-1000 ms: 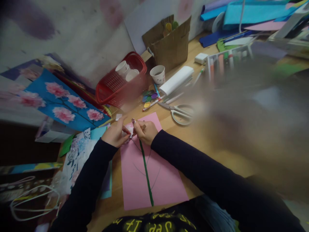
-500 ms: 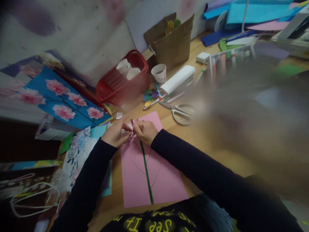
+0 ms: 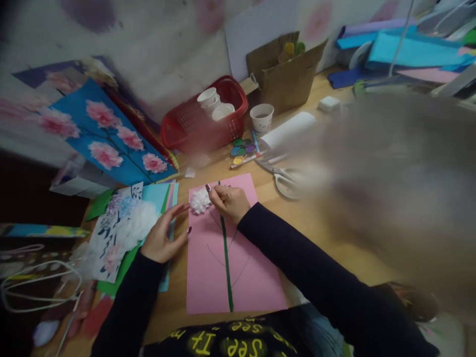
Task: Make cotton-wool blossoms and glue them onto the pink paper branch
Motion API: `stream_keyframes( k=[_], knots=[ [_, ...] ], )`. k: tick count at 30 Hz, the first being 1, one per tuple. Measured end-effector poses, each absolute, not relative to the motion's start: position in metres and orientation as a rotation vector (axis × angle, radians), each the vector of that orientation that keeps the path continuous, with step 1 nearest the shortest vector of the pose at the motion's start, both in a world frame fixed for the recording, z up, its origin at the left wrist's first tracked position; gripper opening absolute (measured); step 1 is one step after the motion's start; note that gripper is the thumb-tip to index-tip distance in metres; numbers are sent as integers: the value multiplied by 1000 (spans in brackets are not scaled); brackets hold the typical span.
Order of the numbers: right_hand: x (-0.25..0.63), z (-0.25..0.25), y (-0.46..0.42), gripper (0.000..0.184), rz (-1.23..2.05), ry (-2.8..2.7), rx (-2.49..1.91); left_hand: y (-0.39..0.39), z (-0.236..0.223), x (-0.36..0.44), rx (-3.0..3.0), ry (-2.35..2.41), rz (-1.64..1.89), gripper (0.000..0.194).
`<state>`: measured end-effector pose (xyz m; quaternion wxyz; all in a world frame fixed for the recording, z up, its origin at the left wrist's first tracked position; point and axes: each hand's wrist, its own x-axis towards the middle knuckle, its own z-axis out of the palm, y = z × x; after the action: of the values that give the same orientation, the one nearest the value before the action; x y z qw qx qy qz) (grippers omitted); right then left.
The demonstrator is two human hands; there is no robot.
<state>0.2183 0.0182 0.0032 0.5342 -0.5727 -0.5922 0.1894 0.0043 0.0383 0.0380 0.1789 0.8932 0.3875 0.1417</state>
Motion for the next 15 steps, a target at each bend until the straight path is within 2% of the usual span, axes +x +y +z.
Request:
stream_keyframes(
  k=[1,6,11,15],
  knots=[
    [217,4,19,41,440,-1408,-1382,36,36,4,2526,1140,401,60],
    [212,3,21,44,388,-1358,-1480,28,25,7,2577,1349,171,97],
    [212,1,31,51,247,-1446,-1555,27,19,8,2579,1374,175,109],
    [213,4,42,52,202,-1569,-1547,27,19,7,2536,1394,179,109]
  ],
)
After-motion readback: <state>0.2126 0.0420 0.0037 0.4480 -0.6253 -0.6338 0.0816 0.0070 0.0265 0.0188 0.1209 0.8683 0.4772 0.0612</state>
